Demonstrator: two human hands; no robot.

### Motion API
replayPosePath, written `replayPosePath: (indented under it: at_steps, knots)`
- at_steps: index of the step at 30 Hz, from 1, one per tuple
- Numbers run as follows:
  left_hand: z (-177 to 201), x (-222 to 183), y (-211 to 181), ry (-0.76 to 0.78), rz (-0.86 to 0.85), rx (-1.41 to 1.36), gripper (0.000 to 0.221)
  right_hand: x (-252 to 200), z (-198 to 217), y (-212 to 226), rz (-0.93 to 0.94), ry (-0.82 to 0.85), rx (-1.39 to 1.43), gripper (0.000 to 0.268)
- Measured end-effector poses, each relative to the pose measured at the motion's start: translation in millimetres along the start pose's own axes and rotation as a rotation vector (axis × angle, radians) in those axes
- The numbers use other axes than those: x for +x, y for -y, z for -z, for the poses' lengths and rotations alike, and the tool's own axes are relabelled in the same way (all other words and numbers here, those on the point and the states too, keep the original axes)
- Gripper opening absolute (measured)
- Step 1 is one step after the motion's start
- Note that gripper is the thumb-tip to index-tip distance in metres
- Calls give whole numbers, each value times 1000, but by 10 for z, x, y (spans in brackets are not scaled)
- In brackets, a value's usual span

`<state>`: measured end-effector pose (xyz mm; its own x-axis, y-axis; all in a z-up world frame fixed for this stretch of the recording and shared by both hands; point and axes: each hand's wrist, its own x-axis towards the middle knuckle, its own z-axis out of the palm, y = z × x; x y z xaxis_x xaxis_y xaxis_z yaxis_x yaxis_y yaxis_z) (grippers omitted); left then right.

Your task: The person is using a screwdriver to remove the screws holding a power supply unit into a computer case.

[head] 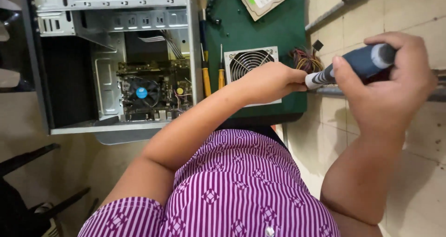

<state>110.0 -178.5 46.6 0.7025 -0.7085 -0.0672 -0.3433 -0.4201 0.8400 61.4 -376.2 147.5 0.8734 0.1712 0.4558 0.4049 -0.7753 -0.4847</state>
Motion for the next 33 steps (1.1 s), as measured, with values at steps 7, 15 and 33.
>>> replayPosePath:
  at_steps: [7, 15, 33]
  knots:
    - [-298, 116, 386, -57, -142, 0, 14, -129, -188, -86, 8, 4, -50, 40]
    - [-359, 106, 463, -74, -129, 24, 13, -124, -217, 15, -60, 46, -27, 39]
    - [-388, 98, 509, -114, -138, 46, 14, -136, -228, -6, -48, 70, -39, 40]
